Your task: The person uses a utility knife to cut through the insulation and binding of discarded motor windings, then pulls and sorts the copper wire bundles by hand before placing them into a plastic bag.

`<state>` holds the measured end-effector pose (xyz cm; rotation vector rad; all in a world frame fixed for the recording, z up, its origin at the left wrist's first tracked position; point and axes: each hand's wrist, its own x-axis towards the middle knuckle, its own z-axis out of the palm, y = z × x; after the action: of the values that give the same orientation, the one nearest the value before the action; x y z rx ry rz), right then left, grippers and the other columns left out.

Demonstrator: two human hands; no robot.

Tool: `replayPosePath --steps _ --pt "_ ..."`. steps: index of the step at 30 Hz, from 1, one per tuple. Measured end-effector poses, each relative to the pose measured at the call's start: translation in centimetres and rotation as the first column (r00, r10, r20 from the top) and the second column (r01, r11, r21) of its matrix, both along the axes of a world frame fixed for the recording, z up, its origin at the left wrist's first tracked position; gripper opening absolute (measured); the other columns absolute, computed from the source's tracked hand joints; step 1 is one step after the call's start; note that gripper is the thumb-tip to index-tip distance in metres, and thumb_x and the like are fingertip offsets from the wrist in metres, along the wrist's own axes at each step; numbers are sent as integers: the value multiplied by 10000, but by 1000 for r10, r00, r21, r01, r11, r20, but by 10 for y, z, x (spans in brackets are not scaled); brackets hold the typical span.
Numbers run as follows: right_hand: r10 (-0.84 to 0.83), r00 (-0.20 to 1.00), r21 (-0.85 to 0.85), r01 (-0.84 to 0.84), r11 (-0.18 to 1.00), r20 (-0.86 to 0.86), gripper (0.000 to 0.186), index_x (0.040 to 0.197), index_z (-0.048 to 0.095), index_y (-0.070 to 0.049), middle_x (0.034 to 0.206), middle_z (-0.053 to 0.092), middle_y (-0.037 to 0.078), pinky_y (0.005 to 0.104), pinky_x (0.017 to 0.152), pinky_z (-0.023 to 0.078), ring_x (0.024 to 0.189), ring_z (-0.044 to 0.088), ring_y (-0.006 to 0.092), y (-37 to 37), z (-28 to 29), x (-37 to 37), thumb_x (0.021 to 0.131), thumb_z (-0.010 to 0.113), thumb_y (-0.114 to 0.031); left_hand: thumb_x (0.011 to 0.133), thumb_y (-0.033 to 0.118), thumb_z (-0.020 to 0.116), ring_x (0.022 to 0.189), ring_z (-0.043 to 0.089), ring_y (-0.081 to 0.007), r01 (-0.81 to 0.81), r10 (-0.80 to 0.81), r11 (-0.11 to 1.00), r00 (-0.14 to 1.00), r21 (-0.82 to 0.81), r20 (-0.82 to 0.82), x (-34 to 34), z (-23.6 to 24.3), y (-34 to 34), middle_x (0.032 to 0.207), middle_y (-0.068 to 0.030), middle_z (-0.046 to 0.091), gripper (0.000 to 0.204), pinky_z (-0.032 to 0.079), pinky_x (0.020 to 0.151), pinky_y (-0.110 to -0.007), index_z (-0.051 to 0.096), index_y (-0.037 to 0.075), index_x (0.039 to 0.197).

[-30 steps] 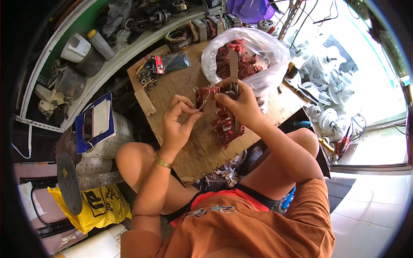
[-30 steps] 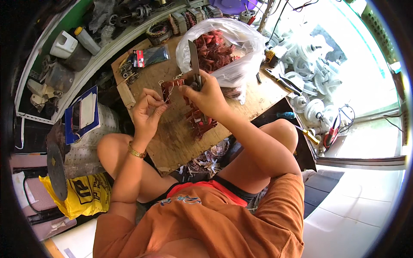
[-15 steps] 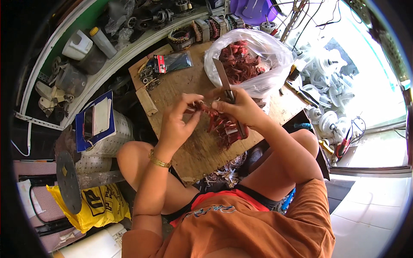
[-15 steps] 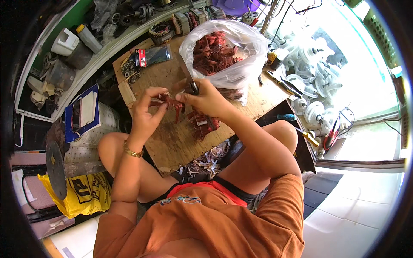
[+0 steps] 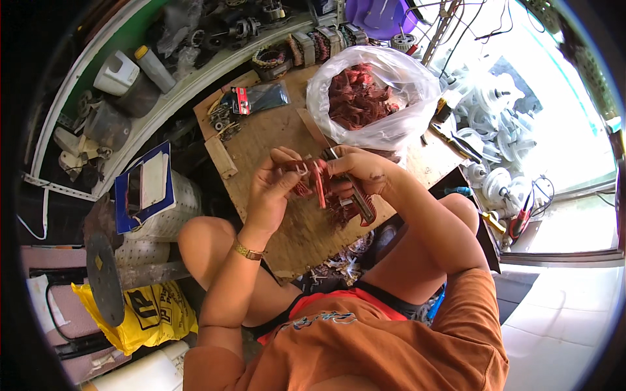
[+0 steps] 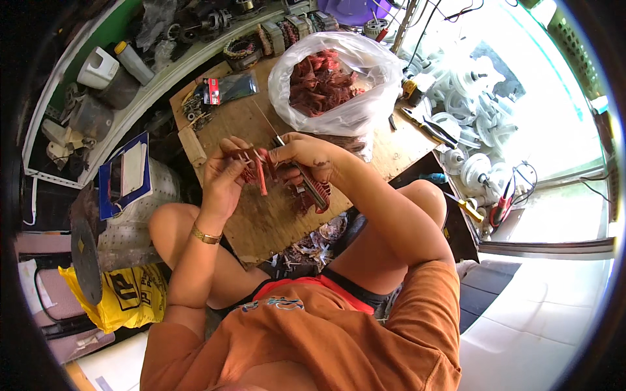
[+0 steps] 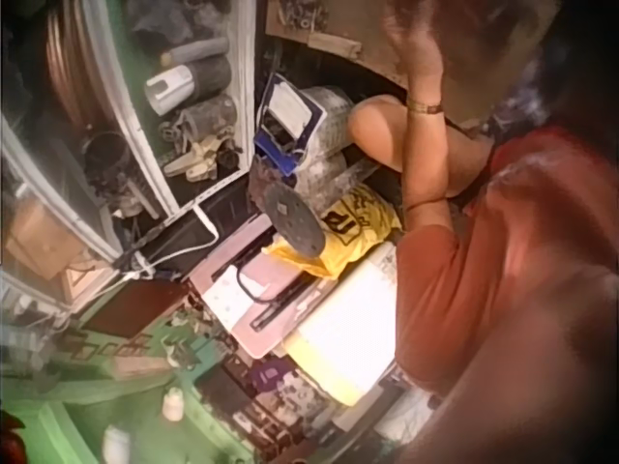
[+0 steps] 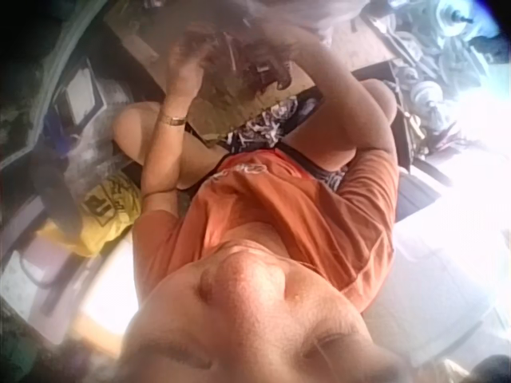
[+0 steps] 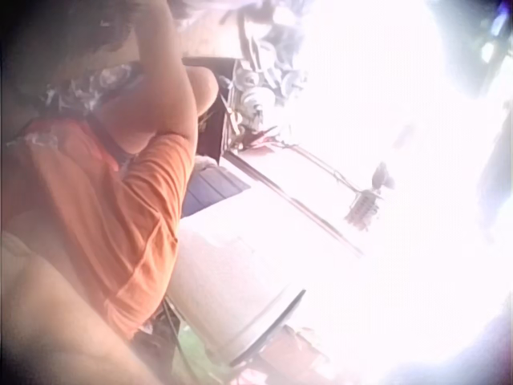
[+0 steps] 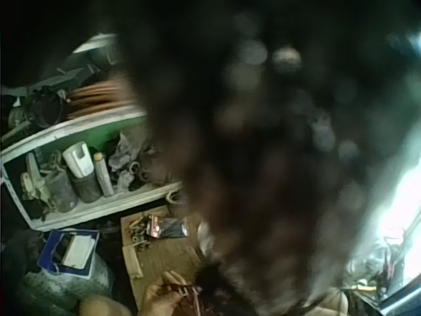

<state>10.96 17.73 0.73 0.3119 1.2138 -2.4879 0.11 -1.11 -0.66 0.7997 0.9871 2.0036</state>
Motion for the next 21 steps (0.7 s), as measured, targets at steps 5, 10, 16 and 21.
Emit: replayPosePath --steps 5,10,16,21 --pt "-64 995 7 64 998 72 201 854 630 -56 703 576 13 256 409 289 452 370 84 -9 -2 -3 976 677 -209 981 133 668 993 643 -110 -113 114 993 993 -43 22 -2 1 3 1125 -60 658 138 548 786 -269 564 68 1045" --pt "-388 862 597 506 623 -325 209 978 668 -19 781 621 36 284 580 434 618 544 155 -11 2 -6 940 716 -219 1003 152 648 867 676 -104 -243 223 968 950 -69 -220 -5 8 2 1006 -46 699 134 539 765 -243 545 68 1025" --pt "-24 672 669 739 84 -740 351 1025 668 -8 946 608 108 399 710 507 821 642 281 -30 29 -5 795 824 -223 1009 109 628 799 631 -64 -275 239 950 946 -148 -218 -5 5 4 958 -28 683 106 519 691 -232 535 59 1017" --pt "-26 757 754 645 -123 -652 415 1012 674 -2 975 593 155 468 729 508 877 639 391 -37 29 -5 739 843 -265 1012 100 619 784 608 -66 -413 373 902 891 -125 -259 2 -3 13 931 -21 651 105 503 679 -226 533 39 1011"
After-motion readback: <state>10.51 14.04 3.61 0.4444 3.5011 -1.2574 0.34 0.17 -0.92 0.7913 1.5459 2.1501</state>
